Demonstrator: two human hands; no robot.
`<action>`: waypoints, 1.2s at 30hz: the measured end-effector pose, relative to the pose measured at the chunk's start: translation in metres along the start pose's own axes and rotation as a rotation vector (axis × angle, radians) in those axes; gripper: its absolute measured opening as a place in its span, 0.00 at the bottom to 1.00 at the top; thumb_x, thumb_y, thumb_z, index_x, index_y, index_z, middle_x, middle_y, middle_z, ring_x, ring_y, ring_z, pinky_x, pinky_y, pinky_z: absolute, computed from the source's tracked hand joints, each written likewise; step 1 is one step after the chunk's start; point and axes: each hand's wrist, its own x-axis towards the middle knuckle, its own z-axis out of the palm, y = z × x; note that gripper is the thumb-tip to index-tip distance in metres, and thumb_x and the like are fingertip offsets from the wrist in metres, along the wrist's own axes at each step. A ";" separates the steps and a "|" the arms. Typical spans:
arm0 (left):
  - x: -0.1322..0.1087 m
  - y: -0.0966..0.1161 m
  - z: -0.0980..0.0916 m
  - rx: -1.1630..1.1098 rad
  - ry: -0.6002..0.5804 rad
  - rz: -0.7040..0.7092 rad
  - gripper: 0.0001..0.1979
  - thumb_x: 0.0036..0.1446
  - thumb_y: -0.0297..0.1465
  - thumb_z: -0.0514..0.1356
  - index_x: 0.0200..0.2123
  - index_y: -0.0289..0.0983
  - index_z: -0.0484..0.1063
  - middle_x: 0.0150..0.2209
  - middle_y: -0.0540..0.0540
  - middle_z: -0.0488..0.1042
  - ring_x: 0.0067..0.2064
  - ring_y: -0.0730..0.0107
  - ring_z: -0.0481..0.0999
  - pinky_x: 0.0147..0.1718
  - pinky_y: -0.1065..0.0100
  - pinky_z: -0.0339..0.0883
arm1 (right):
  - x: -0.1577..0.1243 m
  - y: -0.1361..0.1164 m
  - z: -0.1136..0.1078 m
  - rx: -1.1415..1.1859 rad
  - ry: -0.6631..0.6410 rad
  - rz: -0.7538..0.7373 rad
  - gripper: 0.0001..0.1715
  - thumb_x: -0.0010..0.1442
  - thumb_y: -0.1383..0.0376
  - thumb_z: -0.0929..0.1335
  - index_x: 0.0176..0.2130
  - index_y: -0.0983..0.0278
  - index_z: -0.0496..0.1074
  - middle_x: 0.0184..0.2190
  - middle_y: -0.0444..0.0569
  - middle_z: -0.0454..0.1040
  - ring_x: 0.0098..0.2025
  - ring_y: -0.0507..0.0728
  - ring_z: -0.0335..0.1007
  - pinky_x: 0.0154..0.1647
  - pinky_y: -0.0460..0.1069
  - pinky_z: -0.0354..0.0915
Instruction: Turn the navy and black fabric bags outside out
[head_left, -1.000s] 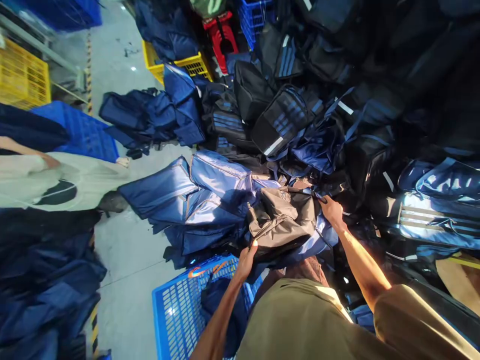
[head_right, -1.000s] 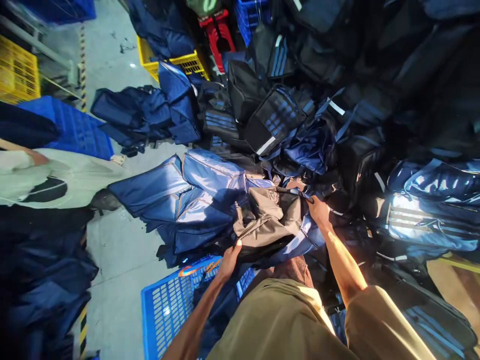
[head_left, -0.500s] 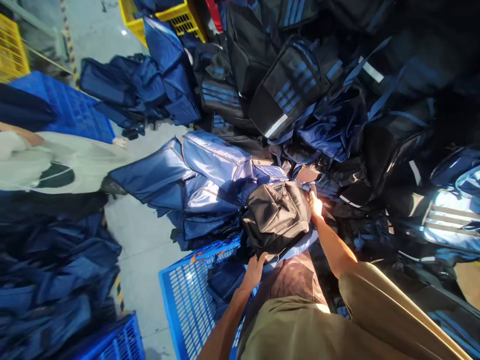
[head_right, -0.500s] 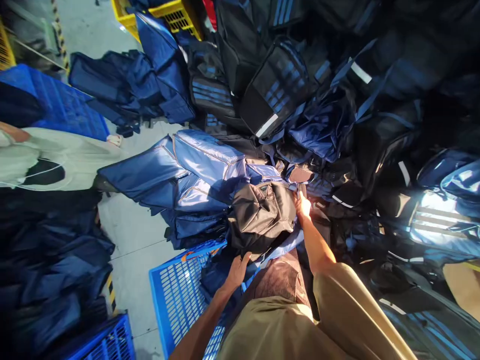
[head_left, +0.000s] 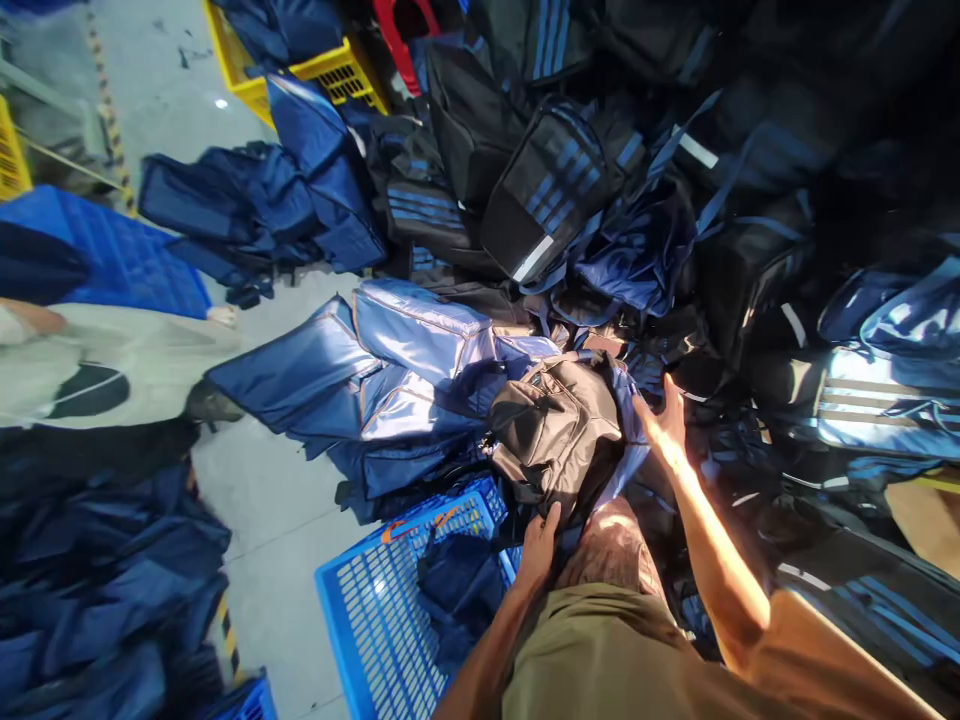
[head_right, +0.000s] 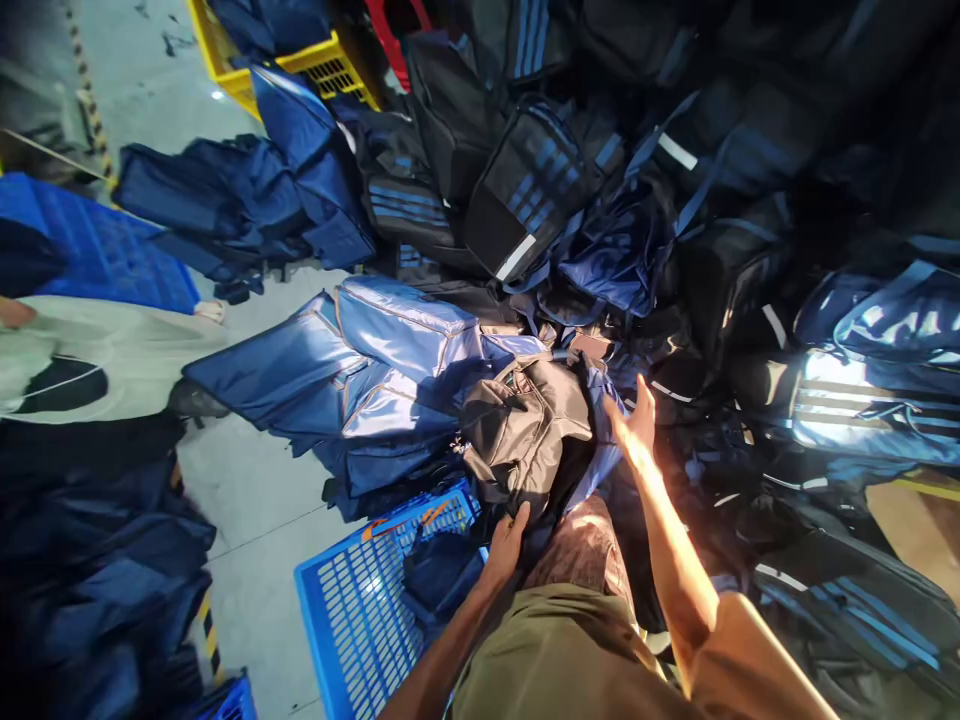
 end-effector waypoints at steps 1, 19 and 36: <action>0.001 0.001 0.002 0.010 0.005 0.019 0.45 0.53 0.78 0.51 0.29 0.40 0.78 0.36 0.35 0.83 0.46 0.43 0.81 0.50 0.51 0.74 | -0.028 0.009 -0.001 0.021 -0.021 0.048 0.63 0.71 0.35 0.67 0.86 0.62 0.43 0.84 0.65 0.51 0.84 0.69 0.52 0.81 0.62 0.59; -0.032 -0.010 -0.018 0.352 -0.137 0.287 0.20 0.74 0.44 0.55 0.51 0.39 0.83 0.51 0.37 0.88 0.54 0.52 0.86 0.58 0.55 0.78 | -0.056 0.021 0.068 -0.028 -0.065 0.521 0.42 0.71 0.61 0.65 0.79 0.67 0.62 0.61 0.66 0.83 0.66 0.70 0.81 0.68 0.60 0.73; -0.017 0.142 -0.023 0.841 0.569 1.332 0.24 0.73 0.25 0.56 0.67 0.32 0.80 0.80 0.28 0.62 0.84 0.34 0.56 0.79 0.28 0.54 | -0.158 -0.165 -0.130 -0.424 0.094 -0.220 0.54 0.68 0.64 0.68 0.85 0.66 0.51 0.39 0.58 0.89 0.40 0.69 0.89 0.43 0.54 0.78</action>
